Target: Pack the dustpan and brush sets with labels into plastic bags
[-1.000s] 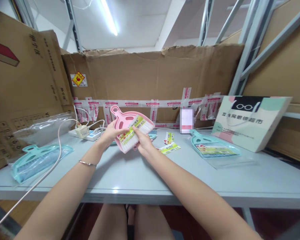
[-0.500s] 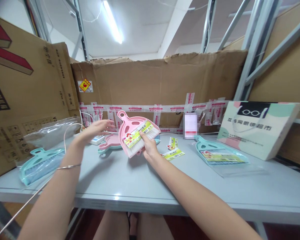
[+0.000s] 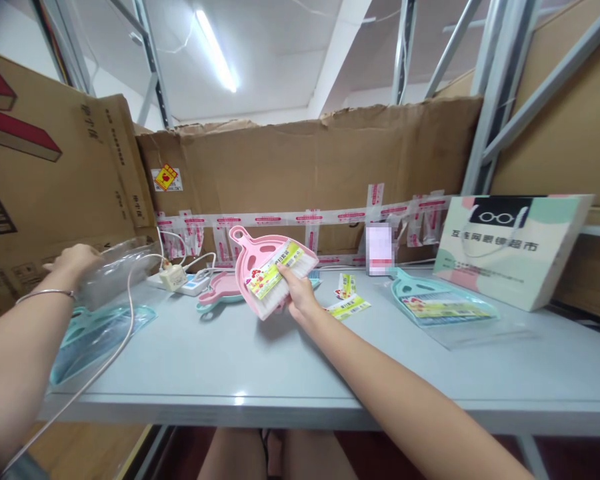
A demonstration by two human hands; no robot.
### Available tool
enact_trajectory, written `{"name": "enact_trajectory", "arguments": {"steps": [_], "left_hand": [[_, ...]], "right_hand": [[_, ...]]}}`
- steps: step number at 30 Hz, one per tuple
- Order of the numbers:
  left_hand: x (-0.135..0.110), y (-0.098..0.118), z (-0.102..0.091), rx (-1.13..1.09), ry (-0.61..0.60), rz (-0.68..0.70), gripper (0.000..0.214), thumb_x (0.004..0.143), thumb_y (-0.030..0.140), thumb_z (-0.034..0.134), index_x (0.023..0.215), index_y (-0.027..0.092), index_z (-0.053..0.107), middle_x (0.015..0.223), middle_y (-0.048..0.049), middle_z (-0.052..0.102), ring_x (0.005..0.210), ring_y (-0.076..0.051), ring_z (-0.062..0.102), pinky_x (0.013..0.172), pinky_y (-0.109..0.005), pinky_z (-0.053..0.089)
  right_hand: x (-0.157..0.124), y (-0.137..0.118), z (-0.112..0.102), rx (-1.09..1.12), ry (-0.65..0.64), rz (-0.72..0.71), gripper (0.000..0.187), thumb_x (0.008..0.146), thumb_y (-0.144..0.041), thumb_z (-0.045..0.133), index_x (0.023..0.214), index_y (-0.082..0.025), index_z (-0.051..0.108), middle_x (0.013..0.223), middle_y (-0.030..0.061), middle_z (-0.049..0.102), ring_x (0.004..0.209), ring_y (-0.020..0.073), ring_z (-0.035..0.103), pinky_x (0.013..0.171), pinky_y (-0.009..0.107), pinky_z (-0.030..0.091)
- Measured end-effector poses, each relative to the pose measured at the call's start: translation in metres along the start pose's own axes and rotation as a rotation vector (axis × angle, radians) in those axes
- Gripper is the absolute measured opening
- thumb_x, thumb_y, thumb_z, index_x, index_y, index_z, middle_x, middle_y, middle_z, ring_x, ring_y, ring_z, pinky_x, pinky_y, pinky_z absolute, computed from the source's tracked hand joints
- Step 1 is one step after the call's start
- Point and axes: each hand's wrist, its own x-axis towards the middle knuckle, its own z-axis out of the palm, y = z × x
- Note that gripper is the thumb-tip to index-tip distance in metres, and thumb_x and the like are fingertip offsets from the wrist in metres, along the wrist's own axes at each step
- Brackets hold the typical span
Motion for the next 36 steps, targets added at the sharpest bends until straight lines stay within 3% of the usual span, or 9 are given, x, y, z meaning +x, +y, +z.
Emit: {"name": "enact_trajectory", "arguments": {"steps": [3,7,11,14,18,22,27,31,36], "left_hand": [[-0.006,0.016,-0.011,0.07,0.104,-0.106,0.011,0.072,0.023,0.058,0.068,0.014,0.063,0.049,0.0021,0.034,0.081,-0.024,0.05,0.083,-0.058,0.034],[-0.027,0.06,-0.027,-0.157,0.248,0.336,0.023,0.082,0.025,0.051,0.095,0.014,0.066,0.083,-0.0012,0.064,0.088,-0.016,0.052,0.089,-0.041,0.039],[-0.07,0.104,-0.011,-0.422,0.172,0.757,0.023,0.084,0.028,0.048,0.088,0.017,0.068,0.092,-0.0018,0.069,0.091,-0.014,0.057,0.09,-0.032,0.041],[-0.109,0.123,0.022,-0.448,-0.027,0.878,0.021,0.081,0.025,0.048,0.077,0.021,0.069,0.096,-0.0042,0.069,0.098,-0.018,0.058,0.095,-0.037,0.039],[-0.144,0.126,0.058,-0.183,-0.393,0.881,0.024,0.078,0.018,0.048,0.082,0.026,0.07,0.119,-0.0038,0.062,0.122,-0.026,0.043,0.102,-0.05,0.027],[-0.15,0.125,0.05,0.055,-0.579,0.813,0.037,0.077,0.019,0.047,0.107,0.03,0.065,0.136,-0.0065,0.048,0.132,-0.034,0.03,0.1,-0.062,0.021],[-0.177,0.162,0.025,0.023,-0.475,0.815,0.04,0.081,0.024,0.042,0.118,0.019,0.055,0.129,-0.0122,0.052,0.12,-0.029,0.045,0.097,-0.05,0.035],[-0.213,0.194,0.037,0.22,-0.396,0.874,0.034,0.077,0.031,0.056,0.105,0.011,0.061,0.11,-0.0177,0.06,0.106,-0.033,0.053,0.086,-0.046,0.042],[-0.198,0.203,0.045,0.249,-0.393,0.674,0.025,0.082,0.009,0.04,0.087,0.013,0.064,0.091,-0.0142,0.065,0.088,-0.026,0.063,0.069,-0.033,0.046]], "right_hand": [[0.0,-0.001,-0.001,0.004,-0.001,0.005,0.019,0.073,-0.008,0.064,0.091,-0.015,0.063,0.079,0.0026,0.074,0.069,0.017,0.069,0.065,0.03,0.059],[0.001,-0.01,0.0,0.031,0.007,-0.008,0.018,0.073,-0.009,0.064,0.09,-0.017,0.063,0.079,0.0018,0.074,0.071,0.0173,0.07,0.068,0.032,0.059],[0.005,-0.025,-0.002,0.069,0.031,-0.052,0.02,0.075,-0.011,0.063,0.094,-0.017,0.062,0.077,0.0012,0.074,0.069,0.0163,0.069,0.07,0.032,0.058],[0.012,-0.037,-0.007,0.08,0.017,-0.076,0.023,0.075,-0.013,0.063,0.098,-0.017,0.061,0.084,0.0022,0.074,0.075,0.0164,0.07,0.073,0.032,0.058],[0.019,-0.048,-0.015,0.056,0.028,-0.115,0.023,0.078,-0.013,0.06,0.101,-0.016,0.061,0.088,0.0039,0.073,0.077,0.0159,0.069,0.075,0.032,0.057],[0.021,-0.054,-0.026,0.025,0.058,-0.103,0.024,0.078,-0.012,0.06,0.101,-0.017,0.061,0.092,0.0038,0.073,0.079,0.0166,0.069,0.073,0.033,0.058],[0.021,-0.051,-0.038,-0.005,0.063,-0.083,0.025,0.078,-0.011,0.058,0.102,-0.017,0.061,0.092,0.0045,0.073,0.081,0.0169,0.07,0.072,0.031,0.058],[0.017,-0.047,-0.041,-0.037,-0.007,-0.049,0.025,0.079,-0.013,0.058,0.104,-0.018,0.06,0.094,0.0054,0.073,0.085,0.0194,0.069,0.075,0.036,0.058],[0.009,-0.043,-0.038,-0.056,-0.013,0.037,0.025,0.078,-0.012,0.059,0.103,-0.017,0.059,0.092,0.0064,0.073,0.084,0.0209,0.07,0.075,0.039,0.058]]}}
